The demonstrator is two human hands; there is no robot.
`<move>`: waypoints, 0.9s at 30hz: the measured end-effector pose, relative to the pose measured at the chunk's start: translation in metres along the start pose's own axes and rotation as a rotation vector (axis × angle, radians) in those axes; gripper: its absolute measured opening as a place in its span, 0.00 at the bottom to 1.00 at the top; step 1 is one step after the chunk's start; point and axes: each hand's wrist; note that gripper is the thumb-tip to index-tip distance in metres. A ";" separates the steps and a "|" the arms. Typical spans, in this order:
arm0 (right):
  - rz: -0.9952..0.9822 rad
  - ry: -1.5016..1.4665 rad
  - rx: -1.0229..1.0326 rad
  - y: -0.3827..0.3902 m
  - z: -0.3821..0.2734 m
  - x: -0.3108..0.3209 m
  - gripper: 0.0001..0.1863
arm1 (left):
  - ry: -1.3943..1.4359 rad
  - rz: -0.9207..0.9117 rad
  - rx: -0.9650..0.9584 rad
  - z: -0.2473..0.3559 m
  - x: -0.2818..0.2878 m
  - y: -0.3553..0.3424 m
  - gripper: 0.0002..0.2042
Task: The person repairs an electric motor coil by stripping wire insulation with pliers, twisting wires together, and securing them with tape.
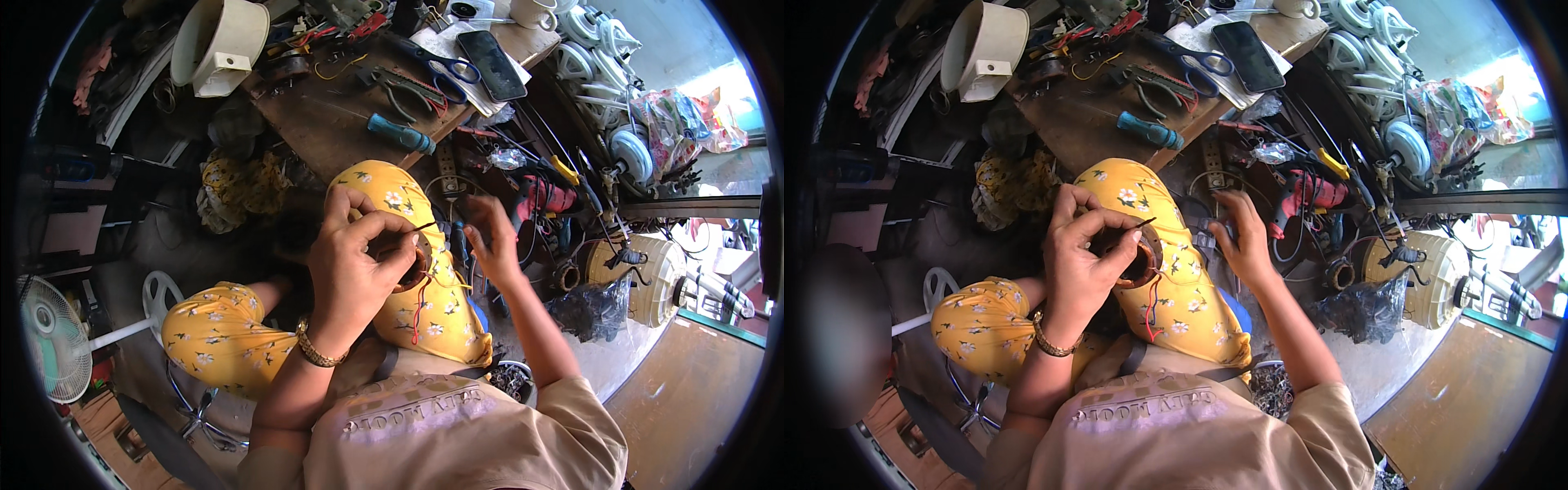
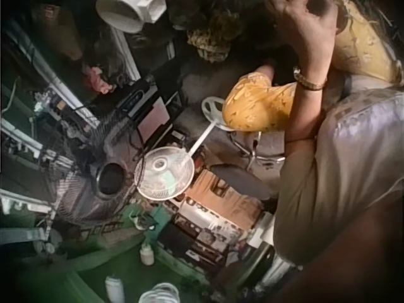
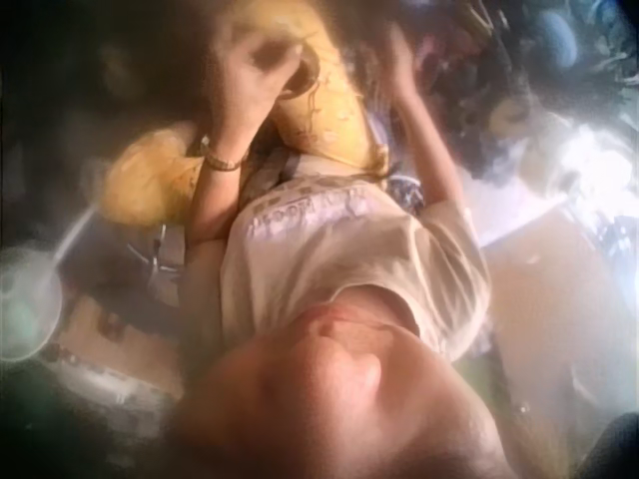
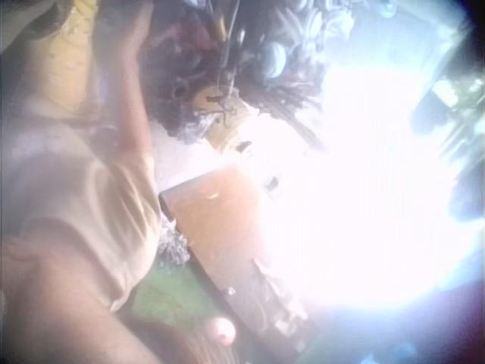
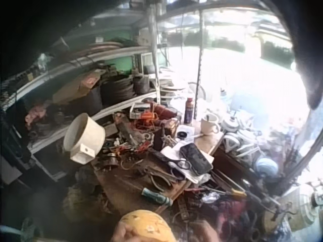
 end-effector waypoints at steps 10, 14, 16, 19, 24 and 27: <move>0.034 0.649 1.036 -0.070 -0.123 0.075 0.13 | 0.012 0.009 -0.026 0.001 0.000 0.001 0.07; -0.009 0.725 1.069 -0.072 -0.126 0.076 0.12 | 0.031 0.036 -0.034 0.000 -0.004 0.002 0.08; -0.050 0.685 1.016 -0.072 -0.124 0.072 0.11 | 0.009 0.038 -0.069 -0.001 -0.003 0.002 0.08; -0.300 0.439 0.722 -0.070 -0.132 0.072 0.05 | 0.008 0.039 -0.104 -0.003 -0.003 0.002 0.08; -0.933 -0.240 -0.292 -0.083 -0.142 0.077 0.10 | -0.023 0.034 -0.111 -0.003 -0.001 0.004 0.07; -0.994 -0.301 -0.338 -0.087 -0.138 0.074 0.11 | -0.028 0.033 -0.094 0.001 0.001 0.005 0.06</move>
Point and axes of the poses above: each hand's wrist, its own y-axis away from the middle knuckle, its own x-axis out of the back of the hand, z = x × y, and after that the axes turned 15 degrees about y, right-handed
